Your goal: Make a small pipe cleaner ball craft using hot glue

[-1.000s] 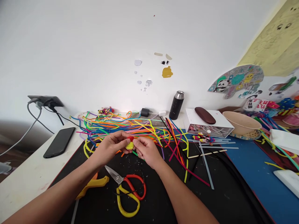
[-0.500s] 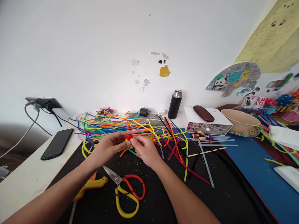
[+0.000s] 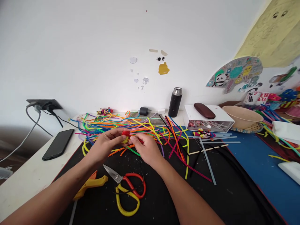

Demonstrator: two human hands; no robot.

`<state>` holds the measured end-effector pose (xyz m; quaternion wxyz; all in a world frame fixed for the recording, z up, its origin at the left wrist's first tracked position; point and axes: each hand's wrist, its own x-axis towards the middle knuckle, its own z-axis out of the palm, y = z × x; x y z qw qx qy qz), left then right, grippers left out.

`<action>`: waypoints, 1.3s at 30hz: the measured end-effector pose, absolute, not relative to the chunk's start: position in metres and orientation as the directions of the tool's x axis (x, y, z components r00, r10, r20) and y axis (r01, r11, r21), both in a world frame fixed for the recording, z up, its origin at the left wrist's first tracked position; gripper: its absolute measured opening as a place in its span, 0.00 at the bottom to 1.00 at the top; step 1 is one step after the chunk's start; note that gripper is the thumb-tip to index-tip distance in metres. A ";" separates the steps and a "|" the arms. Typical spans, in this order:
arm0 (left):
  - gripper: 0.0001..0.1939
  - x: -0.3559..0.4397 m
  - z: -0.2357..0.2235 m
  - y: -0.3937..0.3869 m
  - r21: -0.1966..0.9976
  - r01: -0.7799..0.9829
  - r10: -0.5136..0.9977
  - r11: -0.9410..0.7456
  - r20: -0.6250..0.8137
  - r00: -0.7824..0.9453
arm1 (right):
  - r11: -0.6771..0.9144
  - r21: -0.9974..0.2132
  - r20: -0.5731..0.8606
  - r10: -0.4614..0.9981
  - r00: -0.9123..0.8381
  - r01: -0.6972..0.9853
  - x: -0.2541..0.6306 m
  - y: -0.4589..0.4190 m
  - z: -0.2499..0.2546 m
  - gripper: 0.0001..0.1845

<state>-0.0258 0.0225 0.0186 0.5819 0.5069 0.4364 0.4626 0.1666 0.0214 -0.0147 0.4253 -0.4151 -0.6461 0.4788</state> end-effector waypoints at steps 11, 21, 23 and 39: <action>0.22 -0.024 0.018 0.022 0.990 -0.112 0.987 0.090 -0.073 0.143 | 0.339 -0.919 0.306 0.935 -0.178 0.201 0.169 0.023 -0.014 0.12; 0.22 -0.024 0.019 0.026 0.974 -0.174 0.983 0.142 -0.118 0.143 | 0.271 -0.957 0.258 0.959 -0.120 0.104 0.169 0.022 -0.012 0.19; 0.21 -0.026 0.020 0.026 0.980 -0.163 0.986 0.115 -0.092 0.141 | 0.253 -0.964 0.242 0.962 -0.124 0.080 0.169 0.023 -0.014 0.20; 0.20 -0.033 0.025 0.028 0.972 -0.153 0.962 0.178 -0.140 0.233 | 0.284 -0.954 0.270 0.954 -0.132 0.101 0.169 0.019 -0.009 0.21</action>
